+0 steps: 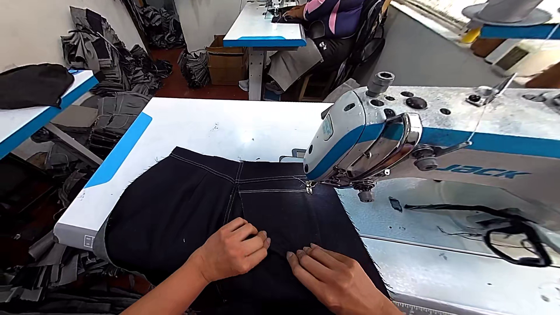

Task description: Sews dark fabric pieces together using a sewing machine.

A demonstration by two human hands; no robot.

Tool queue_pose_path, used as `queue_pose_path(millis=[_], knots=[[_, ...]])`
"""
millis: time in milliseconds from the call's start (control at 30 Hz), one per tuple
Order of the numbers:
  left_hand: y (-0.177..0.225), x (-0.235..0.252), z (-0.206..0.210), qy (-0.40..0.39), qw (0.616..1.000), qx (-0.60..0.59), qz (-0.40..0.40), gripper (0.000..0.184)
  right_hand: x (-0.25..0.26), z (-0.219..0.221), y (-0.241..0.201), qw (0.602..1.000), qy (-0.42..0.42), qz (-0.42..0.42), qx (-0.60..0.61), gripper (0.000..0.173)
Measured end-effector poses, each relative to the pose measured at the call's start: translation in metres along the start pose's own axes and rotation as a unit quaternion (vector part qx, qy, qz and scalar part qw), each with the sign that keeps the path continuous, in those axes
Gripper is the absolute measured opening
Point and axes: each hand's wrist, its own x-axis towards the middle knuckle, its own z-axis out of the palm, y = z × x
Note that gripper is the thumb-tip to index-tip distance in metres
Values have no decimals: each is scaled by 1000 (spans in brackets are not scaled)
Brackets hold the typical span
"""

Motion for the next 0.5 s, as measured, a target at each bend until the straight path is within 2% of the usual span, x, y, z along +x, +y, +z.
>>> queue_pose_path(millis=[200, 367, 433, 500], knots=[[2, 4, -10, -97, 995, 18, 27, 23, 3, -6, 1, 998, -63, 1, 8, 27], [5, 7, -30, -215, 975, -36, -26, 32, 14, -5, -6, 992, -120, -4, -27, 38], [6, 13, -31, -210, 973, -68, -73, 28, 20, -5, -8, 989, -142, -7, -39, 40], [6, 26, -19, -161, 974, -103, -125, 19, 26, -4, -10, 987, -155, -8, -46, 39]])
